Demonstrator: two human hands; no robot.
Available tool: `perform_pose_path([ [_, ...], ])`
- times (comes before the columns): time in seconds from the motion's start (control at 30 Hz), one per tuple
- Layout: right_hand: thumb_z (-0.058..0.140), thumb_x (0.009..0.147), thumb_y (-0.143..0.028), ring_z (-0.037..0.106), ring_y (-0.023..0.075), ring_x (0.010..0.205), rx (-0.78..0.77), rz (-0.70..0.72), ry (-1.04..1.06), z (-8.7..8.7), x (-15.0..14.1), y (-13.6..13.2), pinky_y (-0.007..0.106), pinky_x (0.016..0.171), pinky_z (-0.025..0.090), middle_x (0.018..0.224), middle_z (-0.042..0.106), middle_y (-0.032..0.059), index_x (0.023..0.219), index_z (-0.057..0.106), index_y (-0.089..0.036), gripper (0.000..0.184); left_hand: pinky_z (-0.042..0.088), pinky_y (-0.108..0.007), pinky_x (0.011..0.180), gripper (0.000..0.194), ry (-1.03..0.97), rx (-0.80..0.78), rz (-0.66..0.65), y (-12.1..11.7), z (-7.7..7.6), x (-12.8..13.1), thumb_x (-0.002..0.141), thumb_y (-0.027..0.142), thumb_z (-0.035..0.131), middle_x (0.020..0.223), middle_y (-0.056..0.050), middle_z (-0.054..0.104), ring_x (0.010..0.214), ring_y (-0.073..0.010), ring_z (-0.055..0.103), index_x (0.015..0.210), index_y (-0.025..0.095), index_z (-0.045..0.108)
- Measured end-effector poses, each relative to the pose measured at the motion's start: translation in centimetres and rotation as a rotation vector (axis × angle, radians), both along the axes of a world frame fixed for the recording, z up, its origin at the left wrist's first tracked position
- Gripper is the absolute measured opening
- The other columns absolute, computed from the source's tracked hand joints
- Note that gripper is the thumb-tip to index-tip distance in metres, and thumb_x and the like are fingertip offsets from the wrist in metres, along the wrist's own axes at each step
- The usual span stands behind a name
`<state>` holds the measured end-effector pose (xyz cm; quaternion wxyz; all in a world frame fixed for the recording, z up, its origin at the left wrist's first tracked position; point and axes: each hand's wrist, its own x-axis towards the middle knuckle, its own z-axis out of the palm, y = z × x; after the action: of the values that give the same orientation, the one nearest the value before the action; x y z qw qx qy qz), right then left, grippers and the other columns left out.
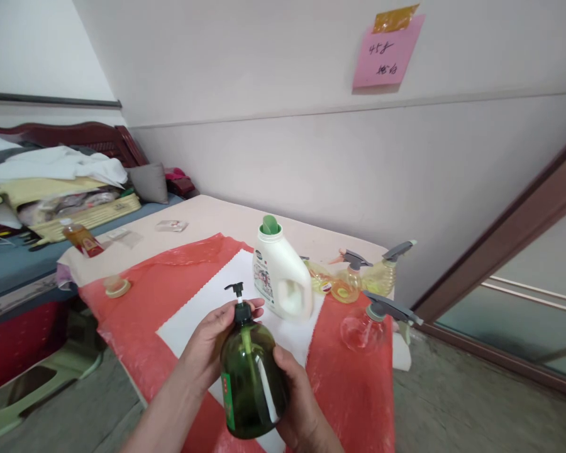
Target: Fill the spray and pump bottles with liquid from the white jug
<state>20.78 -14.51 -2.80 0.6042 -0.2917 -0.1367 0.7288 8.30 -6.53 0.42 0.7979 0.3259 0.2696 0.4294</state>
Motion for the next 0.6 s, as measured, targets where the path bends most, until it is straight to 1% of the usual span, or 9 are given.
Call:
perform_pose_path([
  [0.07,0.069,0.072,-0.047,0.065,0.0215,0.082,0.083,-0.013,-0.055,0.20,0.08,0.19,0.031,0.077,0.049,0.091,0.074,0.0048,0.094,0.073,-0.020,0.035,0.049,-0.031,0.080,0.031,0.022,0.027,0.034,-0.16,0.01,0.22,0.080,0.035,0.069,0.119,-0.015,0.063,0.101,-0.0237,0.060,0.102,0.013,0.071],
  [0.13,0.067,0.074,-0.043,0.063,0.0239,0.097,0.175,-0.024,-0.141,0.34,0.21,0.44,0.033,0.086,0.046,0.105,0.072,0.0060,0.107,0.070,-0.020,0.040,0.049,-0.029,0.078,0.028,0.060,0.065,0.078,-0.18,-0.04,0.31,0.078,0.034,0.072,0.114,-0.012,0.065,0.099,-0.0219,0.060,0.099,0.016,0.071],
  [0.17,0.067,0.074,-0.042,0.061,0.0245,0.102,0.205,-0.024,-0.174,0.37,0.26,0.52,0.034,0.089,0.045,0.109,0.071,0.0063,0.111,0.068,-0.020,0.043,0.048,-0.027,0.076,0.026,0.074,0.076,0.097,-0.16,-0.06,0.29,0.076,0.032,0.074,0.110,-0.011,0.066,0.096,-0.0207,0.061,0.097,0.017,0.071],
  [0.23,0.066,0.074,-0.042,0.062,0.0248,0.100,0.217,-0.006,-0.195,0.35,0.28,0.53,0.035,0.088,0.045,0.106,0.071,0.0066,0.111,0.067,-0.020,0.043,0.048,-0.027,0.074,0.025,0.089,0.064,0.102,-0.09,-0.05,0.15,0.074,0.029,0.076,0.104,-0.010,0.068,0.092,-0.0198,0.061,0.095,0.016,0.072],
  [0.3,0.063,0.077,-0.045,0.063,0.0248,0.091,0.191,0.018,-0.155,0.23,0.24,0.38,0.036,0.082,0.047,0.099,0.072,0.0068,0.107,0.068,-0.019,0.040,0.049,-0.029,0.075,0.029,0.078,0.030,0.066,-0.05,0.04,0.00,0.075,0.030,0.074,0.106,-0.013,0.068,0.093,-0.0215,0.062,0.100,0.014,0.072],
  [0.37,0.059,0.079,-0.048,0.064,0.0254,0.088,0.174,0.030,-0.111,0.05,0.24,0.24,0.037,0.079,0.048,0.097,0.072,0.0076,0.104,0.069,-0.019,0.039,0.049,-0.032,0.078,0.034,0.055,0.007,0.020,-0.07,0.14,-0.06,0.078,0.032,0.071,0.110,-0.016,0.067,0.096,-0.0235,0.061,0.105,0.012,0.071],
  [0.43,0.059,0.079,-0.047,0.063,0.0261,0.094,0.191,0.022,-0.123,-0.13,0.32,0.28,0.037,0.083,0.047,0.105,0.071,0.0084,0.108,0.067,-0.019,0.042,0.049,-0.033,0.080,0.035,0.047,0.008,0.012,-0.16,0.18,0.01,0.080,0.034,0.069,0.114,-0.017,0.065,0.099,-0.0245,0.061,0.107,0.012,0.070],
  [0.5,0.061,0.078,-0.045,0.060,0.0263,0.103,0.236,0.016,-0.194,-0.29,0.44,0.50,0.038,0.091,0.043,0.113,0.068,0.0082,0.115,0.064,-0.019,0.045,0.049,-0.033,0.081,0.036,0.060,0.034,0.037,-0.23,0.13,0.13,0.080,0.036,0.068,0.116,-0.016,0.065,0.101,-0.0244,0.060,0.109,0.014,0.069],
  [0.6,0.064,0.075,-0.043,0.057,0.0249,0.107,0.282,0.028,-0.290,-0.46,0.49,0.84,0.036,0.094,0.041,0.112,0.068,0.0064,0.119,0.062,-0.020,0.049,0.049,-0.029,0.077,0.037,0.123,0.060,0.081,-0.22,-0.03,0.15,0.077,0.035,0.072,0.111,-0.013,0.066,0.095,-0.0214,0.061,0.109,0.016,0.069],
])
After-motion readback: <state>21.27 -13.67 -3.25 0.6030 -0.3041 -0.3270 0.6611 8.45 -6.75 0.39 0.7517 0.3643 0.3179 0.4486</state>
